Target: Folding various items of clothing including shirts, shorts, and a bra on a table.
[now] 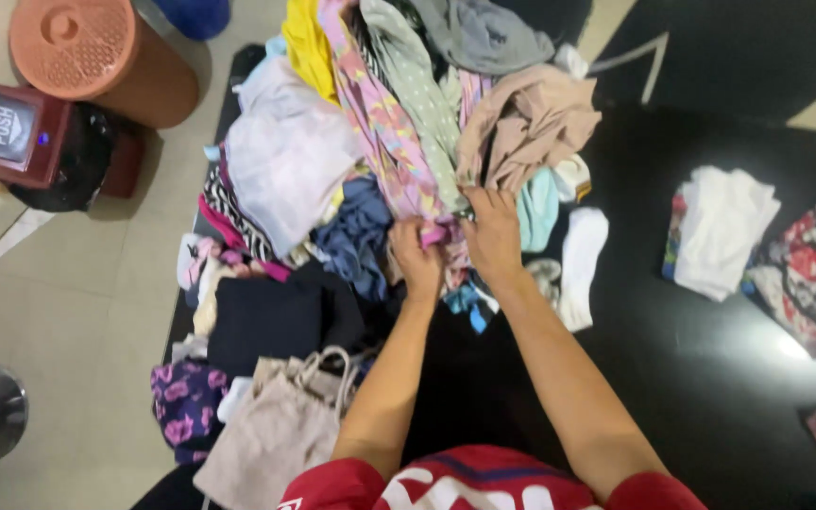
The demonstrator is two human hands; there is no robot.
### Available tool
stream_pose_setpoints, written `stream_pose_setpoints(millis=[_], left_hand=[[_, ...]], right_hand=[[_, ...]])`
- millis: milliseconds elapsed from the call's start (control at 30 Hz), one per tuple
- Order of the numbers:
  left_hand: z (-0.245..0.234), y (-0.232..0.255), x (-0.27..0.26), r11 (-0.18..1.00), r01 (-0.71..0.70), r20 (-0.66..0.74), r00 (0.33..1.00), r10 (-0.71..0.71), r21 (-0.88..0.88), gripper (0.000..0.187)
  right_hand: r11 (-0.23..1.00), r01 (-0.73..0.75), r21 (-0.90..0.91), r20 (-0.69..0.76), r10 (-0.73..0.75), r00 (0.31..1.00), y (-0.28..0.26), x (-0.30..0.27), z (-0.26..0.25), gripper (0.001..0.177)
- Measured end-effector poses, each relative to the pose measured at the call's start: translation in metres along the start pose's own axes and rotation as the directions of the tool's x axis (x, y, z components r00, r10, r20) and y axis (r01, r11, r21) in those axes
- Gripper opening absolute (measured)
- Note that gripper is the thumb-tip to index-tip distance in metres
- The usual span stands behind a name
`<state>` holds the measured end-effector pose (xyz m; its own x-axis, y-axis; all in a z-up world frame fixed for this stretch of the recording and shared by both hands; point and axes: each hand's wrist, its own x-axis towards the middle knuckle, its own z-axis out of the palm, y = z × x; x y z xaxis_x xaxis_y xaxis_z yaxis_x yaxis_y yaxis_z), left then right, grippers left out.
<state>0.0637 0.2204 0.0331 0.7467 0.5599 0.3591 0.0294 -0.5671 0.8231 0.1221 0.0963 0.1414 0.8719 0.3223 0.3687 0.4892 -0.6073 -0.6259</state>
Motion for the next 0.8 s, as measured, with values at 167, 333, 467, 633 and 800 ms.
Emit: stream_pose_setpoints(millis=[167, 333, 467, 633, 800], left_hand=[[-0.044, 0.044, -0.028, 0.983, 0.077, 0.007, 0.997, -0.077, -0.167, 0.025], [-0.074, 0.085, -0.056, 0.952, 0.069, 0.042, 0.997, -0.059, -0.298, 0.028], [-0.073, 0.07, -0.107, 0.983, 0.009, 0.073, 0.997, 0.004, -0.183, 0.019], [-0.051, 0.028, -0.142, 0.983, 0.18, 0.108, 0.979, -0.175, -0.04, 0.013], [-0.058, 0.036, -0.143, 0.995, -0.095, 0.239, 0.967, 0.088, 0.017, 0.039]], right_hand=[[0.997, 0.032, -0.064, 0.004, -0.032, 0.999, -0.004, -0.041, -0.025, 0.025], [0.969, 0.159, -0.191, -0.145, -0.188, 0.971, -0.009, -0.087, -0.062, 0.031], [0.997, -0.067, -0.035, 0.045, 0.068, 0.997, 0.053, -0.173, -0.02, 0.032], [0.986, 0.12, -0.115, 0.181, -0.098, 0.979, 0.031, -0.203, -0.017, 0.056], [0.884, 0.261, -0.389, 0.442, -0.07, 0.894, 0.053, -0.21, -0.001, 0.015]])
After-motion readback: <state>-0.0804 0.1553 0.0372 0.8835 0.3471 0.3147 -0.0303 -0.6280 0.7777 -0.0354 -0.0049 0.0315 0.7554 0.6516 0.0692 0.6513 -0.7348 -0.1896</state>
